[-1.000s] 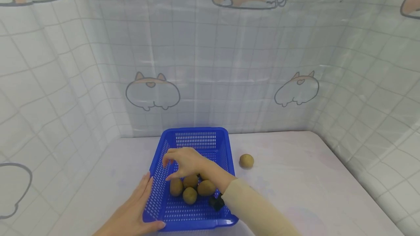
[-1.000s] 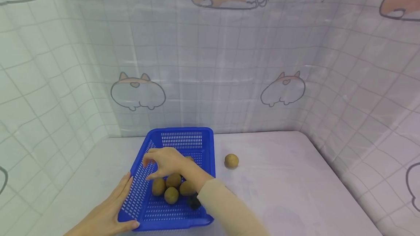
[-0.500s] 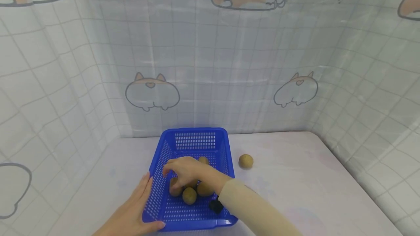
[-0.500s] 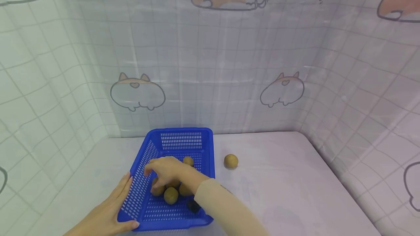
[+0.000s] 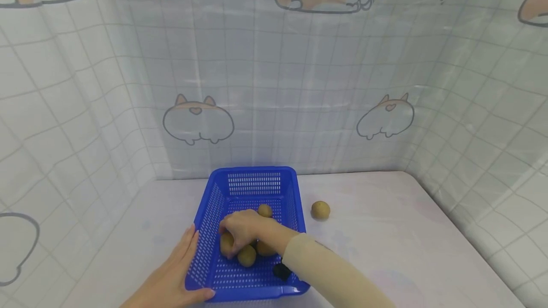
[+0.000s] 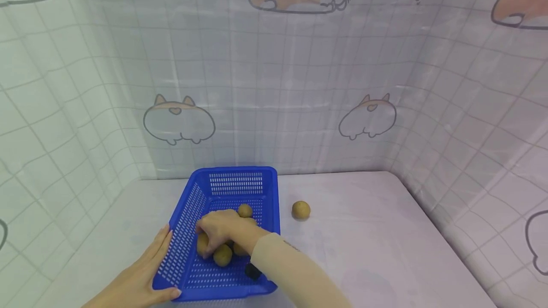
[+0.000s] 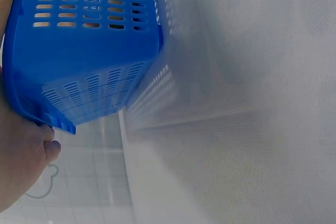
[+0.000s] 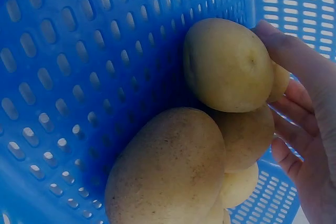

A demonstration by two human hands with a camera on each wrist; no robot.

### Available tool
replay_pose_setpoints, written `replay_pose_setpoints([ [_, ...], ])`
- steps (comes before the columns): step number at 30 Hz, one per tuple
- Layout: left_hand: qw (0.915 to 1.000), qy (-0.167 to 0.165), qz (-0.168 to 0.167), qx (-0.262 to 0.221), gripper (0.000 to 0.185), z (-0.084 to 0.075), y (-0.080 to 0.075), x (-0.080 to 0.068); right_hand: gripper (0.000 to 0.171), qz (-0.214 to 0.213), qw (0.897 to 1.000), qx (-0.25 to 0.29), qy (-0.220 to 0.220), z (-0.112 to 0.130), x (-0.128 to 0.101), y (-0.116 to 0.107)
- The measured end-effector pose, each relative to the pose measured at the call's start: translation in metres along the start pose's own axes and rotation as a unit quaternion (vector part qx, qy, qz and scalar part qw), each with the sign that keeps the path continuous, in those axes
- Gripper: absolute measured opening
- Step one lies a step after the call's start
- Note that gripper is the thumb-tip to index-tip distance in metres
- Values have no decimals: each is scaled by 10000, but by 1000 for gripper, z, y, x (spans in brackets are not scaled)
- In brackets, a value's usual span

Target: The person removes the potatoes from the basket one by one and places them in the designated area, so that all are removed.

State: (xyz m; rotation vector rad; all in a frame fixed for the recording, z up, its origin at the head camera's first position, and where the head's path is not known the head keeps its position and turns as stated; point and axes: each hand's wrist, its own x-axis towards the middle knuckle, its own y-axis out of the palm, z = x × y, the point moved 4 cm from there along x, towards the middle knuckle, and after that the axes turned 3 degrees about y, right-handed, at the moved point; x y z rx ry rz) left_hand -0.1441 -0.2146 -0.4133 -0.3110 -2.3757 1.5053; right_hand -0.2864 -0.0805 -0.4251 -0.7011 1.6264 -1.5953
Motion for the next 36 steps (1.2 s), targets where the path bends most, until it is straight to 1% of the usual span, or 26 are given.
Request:
replay_pose_setpoints([
  [6, 10000, 8, 37, -38, 120, 0, -1, 0, 69, 133, 9996, -183, 149, 0, 0, 0],
  [11, 10000, 57, 14, -41, 119, 0, -1, 0, 70, 177, 9994, -245, 196, 0, 0, 1],
  [15, 10000, 37, 22, -26, 120, 0, 0, 0, 67, 74, 9998, -73, 191, 0, 1, 1],
  [19, 9999, -56, 103, -12, 120, 1, 1, 0, 65, -293, 9988, 375, 91, 0, 2, -5],
  [22, 9996, -136, 212, -88, 119, 1, 1, 1, 65, -615, 9956, 703, -26, 0, 1, -14],
  [24, 9994, -173, 258, -140, 119, 1, 0, 1, 67, -792, 9933, 831, -114, 0, 0, -22],
  [26, 9993, -196, 276, -159, 119, 1, 0, 2, 70, -967, 9912, 881, -214, 0, 0, -30],
  [30, 9996, -138, 220, -100, 119, 1, 0, 2, 71, -1393, 9850, 890, -502, 0, -4, -48],
  [36, 9998, -55, 175, -78, 120, 2, 0, 1, 71, -2062, 9692, 967, -931, 1, -21, -77],
])
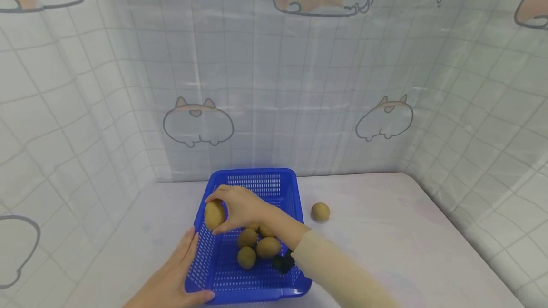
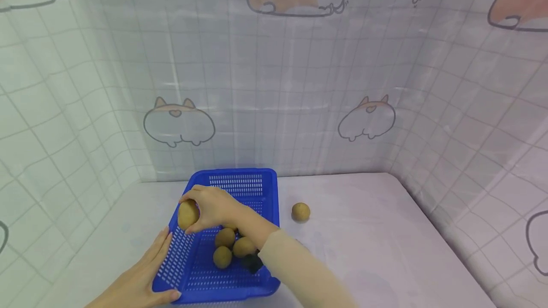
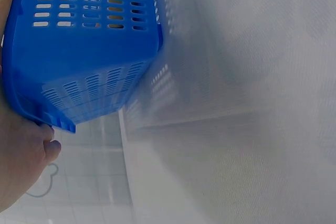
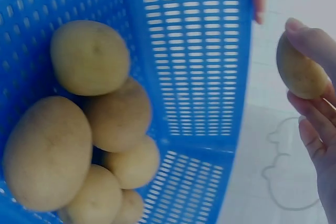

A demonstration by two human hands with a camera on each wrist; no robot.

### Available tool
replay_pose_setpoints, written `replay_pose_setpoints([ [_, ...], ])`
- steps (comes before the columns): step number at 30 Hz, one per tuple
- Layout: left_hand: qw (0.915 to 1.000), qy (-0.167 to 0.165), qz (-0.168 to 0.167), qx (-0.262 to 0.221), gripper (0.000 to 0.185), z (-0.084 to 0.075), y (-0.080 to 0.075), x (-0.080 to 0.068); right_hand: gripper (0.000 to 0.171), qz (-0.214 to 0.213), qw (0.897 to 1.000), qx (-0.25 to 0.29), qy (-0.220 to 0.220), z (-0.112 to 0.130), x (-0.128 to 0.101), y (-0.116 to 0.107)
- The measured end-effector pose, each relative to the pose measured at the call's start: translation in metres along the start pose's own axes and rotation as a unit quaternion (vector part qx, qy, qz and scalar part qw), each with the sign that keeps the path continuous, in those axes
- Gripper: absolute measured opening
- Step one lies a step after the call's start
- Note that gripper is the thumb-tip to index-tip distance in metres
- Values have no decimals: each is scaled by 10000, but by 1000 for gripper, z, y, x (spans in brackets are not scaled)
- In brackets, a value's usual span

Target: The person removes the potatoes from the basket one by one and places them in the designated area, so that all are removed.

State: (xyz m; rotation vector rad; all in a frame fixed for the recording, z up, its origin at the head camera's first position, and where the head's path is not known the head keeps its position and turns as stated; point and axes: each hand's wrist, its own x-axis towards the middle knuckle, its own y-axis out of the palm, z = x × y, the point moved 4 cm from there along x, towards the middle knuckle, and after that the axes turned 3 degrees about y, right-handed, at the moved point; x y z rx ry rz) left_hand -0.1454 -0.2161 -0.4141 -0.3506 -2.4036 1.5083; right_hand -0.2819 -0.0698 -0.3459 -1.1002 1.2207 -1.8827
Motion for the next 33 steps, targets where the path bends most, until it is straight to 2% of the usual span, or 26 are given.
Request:
replay_pose_setpoints([
  [8, 10000, 46, -4, -20, 117, 1, 0, 0, 71, -754, 9959, 371, -338, 9, -11, -33],
  [12, 9998, 134, -130, -1, 117, 0, -1, -1, 71, -1091, 9909, 573, -545, 12, -18, -45],
  [21, 10000, 15, -65, -34, 119, 1, 0, 1, 69, -1446, 9845, 785, -606, 6, -32, -63],
  [33, 9995, 63, -311, 44, 121, 2, 1, -1, 69, -1806, 9794, 725, -546, -12, -54, -86],
])
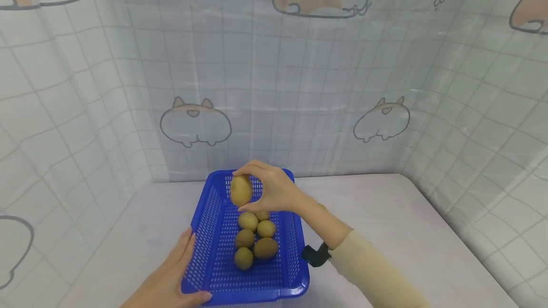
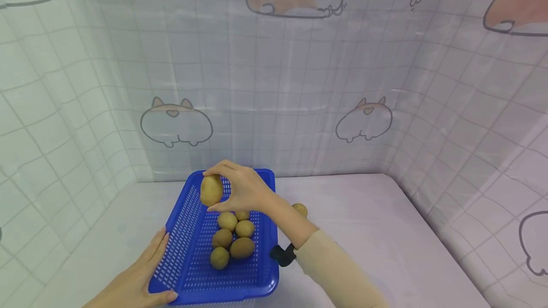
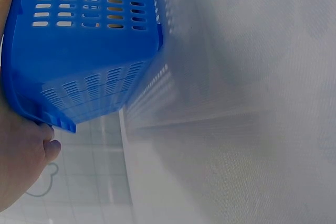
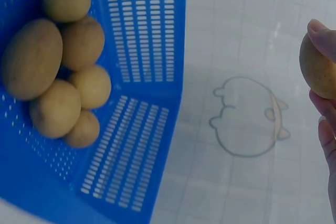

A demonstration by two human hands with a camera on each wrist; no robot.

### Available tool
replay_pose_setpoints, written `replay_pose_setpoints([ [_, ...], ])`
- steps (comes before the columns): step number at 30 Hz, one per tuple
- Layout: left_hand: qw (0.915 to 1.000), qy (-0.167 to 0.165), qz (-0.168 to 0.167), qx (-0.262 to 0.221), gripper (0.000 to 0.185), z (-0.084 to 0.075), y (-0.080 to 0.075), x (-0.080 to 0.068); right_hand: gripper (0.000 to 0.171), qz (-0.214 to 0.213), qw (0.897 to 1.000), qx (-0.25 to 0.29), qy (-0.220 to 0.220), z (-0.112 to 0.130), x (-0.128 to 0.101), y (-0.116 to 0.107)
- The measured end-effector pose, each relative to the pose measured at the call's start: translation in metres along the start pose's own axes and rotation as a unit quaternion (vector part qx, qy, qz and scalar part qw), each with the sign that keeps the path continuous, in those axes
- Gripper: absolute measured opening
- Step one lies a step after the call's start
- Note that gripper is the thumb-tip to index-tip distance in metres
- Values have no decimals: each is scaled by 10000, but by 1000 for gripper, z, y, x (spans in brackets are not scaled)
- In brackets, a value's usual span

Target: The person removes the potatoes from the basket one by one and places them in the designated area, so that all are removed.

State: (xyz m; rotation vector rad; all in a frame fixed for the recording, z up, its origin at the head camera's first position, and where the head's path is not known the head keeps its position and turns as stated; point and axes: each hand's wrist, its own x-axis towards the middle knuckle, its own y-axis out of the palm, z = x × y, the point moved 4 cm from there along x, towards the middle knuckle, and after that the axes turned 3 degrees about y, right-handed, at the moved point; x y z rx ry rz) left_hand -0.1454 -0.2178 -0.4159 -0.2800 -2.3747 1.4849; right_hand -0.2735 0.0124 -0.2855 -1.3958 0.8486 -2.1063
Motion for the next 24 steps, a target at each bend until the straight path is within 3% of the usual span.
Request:
replay_pose_setpoints([
  [9, 9998, -15, 119, -182, 123, 3, 1, 2, 70, -34, 9998, 161, 135, -13, -16, -21],
  [14, 9998, 149, -54, -122, 124, 3, 2, 1, 69, -51, 9994, 253, 241, -17, -24, -31],
  [24, 9995, 254, -164, -38, 125, 3, 3, 1, 71, -100, 9979, -246, 598, -24, -39, -51],
])
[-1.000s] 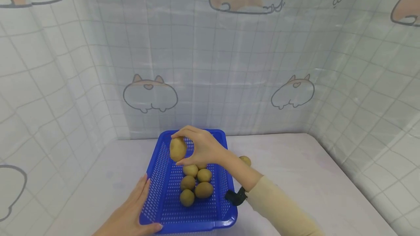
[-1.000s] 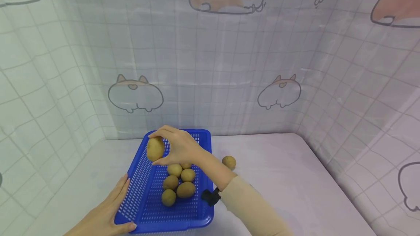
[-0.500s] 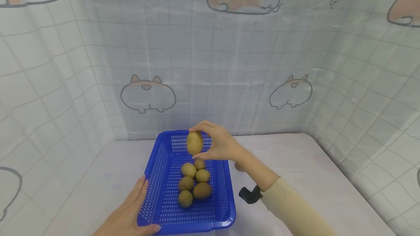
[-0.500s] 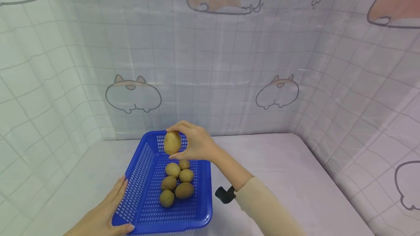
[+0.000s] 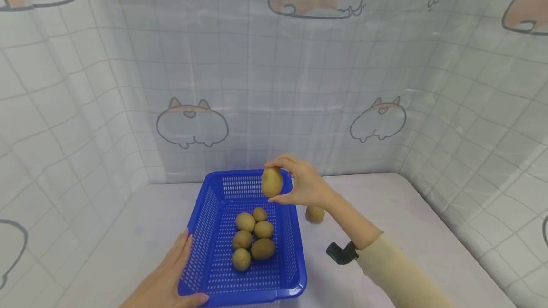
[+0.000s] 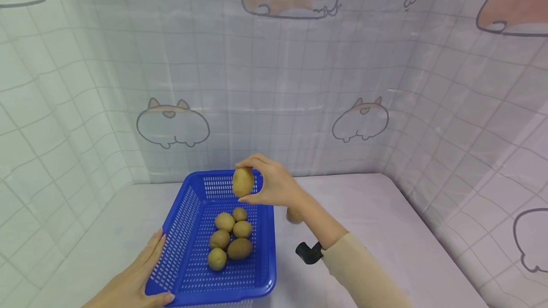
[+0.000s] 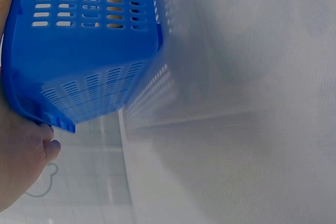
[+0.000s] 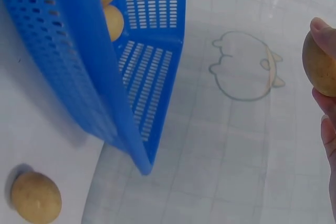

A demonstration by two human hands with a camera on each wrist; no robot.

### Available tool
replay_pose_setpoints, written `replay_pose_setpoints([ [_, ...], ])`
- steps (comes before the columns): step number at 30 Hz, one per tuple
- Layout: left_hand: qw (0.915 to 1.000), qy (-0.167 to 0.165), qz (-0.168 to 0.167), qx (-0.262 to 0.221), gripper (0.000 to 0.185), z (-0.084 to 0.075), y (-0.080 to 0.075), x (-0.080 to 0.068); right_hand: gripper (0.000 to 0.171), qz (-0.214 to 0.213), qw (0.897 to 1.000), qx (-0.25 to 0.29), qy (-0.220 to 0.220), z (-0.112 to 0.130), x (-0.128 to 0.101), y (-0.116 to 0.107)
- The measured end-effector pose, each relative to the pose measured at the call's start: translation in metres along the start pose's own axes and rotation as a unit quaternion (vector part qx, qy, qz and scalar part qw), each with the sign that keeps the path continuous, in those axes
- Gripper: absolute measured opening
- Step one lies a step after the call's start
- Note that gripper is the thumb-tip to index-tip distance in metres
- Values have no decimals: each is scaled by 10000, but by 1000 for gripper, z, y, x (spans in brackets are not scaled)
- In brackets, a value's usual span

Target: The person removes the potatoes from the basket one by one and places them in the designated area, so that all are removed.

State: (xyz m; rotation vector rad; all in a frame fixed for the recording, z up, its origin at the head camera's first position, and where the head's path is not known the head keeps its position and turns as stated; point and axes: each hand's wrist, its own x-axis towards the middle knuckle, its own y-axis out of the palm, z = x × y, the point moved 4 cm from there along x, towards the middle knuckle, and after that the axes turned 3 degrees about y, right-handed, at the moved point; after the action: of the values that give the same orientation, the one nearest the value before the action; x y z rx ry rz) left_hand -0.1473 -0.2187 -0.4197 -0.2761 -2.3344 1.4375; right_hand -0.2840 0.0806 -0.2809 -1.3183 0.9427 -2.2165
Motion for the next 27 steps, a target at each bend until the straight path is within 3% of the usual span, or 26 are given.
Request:
replay_pose_setpoints([
  [16, 9994, 183, -170, 225, 126, 2, 1, 0, 73, -335, 9986, -391, -110, -18, -22, -29],
  [27, 9992, 256, -203, 243, 127, 3, 1, 0, 74, -387, 9973, -619, 112, -32, -38, -43],
])
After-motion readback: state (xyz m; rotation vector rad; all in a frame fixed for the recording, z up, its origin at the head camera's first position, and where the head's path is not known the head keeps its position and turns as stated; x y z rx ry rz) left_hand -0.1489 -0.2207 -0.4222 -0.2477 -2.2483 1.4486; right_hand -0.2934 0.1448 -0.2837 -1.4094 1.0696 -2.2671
